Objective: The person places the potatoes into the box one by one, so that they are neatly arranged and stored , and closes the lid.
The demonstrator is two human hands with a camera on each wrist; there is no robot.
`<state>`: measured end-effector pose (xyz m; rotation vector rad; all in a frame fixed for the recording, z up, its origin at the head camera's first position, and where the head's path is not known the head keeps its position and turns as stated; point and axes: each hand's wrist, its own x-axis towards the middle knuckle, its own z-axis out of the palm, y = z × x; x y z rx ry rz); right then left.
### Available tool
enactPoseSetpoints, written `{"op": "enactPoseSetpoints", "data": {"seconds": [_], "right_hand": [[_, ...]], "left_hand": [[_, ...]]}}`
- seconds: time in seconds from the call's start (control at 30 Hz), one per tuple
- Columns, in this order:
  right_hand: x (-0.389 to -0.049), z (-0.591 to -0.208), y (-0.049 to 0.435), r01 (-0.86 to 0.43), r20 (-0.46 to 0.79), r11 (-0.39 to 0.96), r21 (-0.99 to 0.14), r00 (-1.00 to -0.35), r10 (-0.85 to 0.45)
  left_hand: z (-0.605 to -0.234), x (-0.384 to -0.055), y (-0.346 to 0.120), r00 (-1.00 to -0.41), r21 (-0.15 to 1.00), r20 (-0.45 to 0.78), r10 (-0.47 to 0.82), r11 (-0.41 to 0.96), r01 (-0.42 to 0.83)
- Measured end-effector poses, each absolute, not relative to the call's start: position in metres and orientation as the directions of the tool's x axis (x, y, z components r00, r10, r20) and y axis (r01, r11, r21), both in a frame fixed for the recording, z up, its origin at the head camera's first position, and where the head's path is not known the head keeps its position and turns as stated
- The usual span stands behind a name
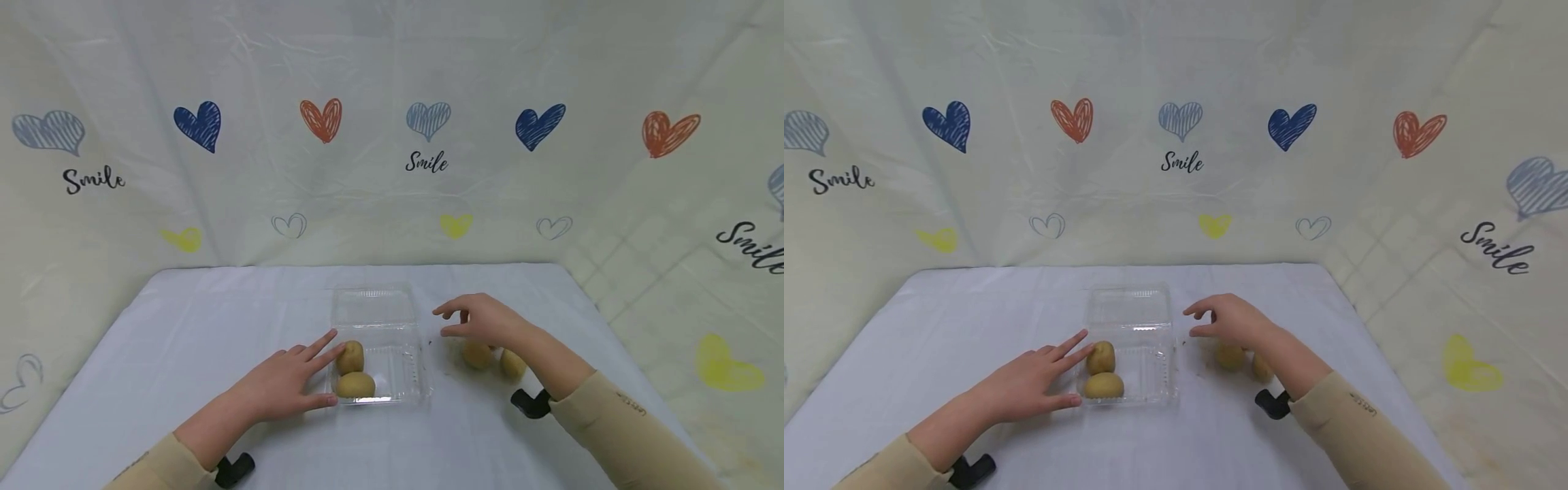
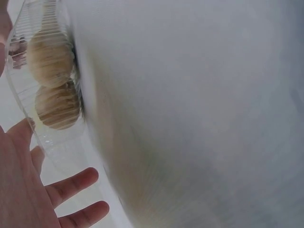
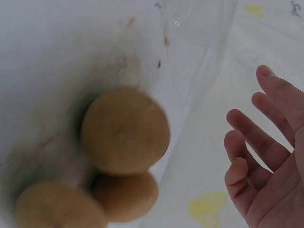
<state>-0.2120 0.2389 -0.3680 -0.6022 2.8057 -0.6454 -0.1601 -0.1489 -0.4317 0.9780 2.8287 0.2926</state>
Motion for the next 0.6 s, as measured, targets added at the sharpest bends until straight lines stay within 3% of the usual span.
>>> {"op": "enactPoseSetpoints", "data": {"seconds": [0.3,0.6], "right_hand": [[-0.207,-0.368,0.288,-0.274,-0.093,0.853,-0.443,-0.933,-0.348],[-0.207,-0.369,0.305,-0.234,-0.124,0.883,-0.406,-0.943,-0.307]], "left_hand": [[-0.432,-0.160,-0.149,-0.780,0.220,-0.054,0.624,0.769,0.600],[-0.433,-0.160,-0.149,-0.780,0.226,-0.051,0.624,0.768,0.600]]}}
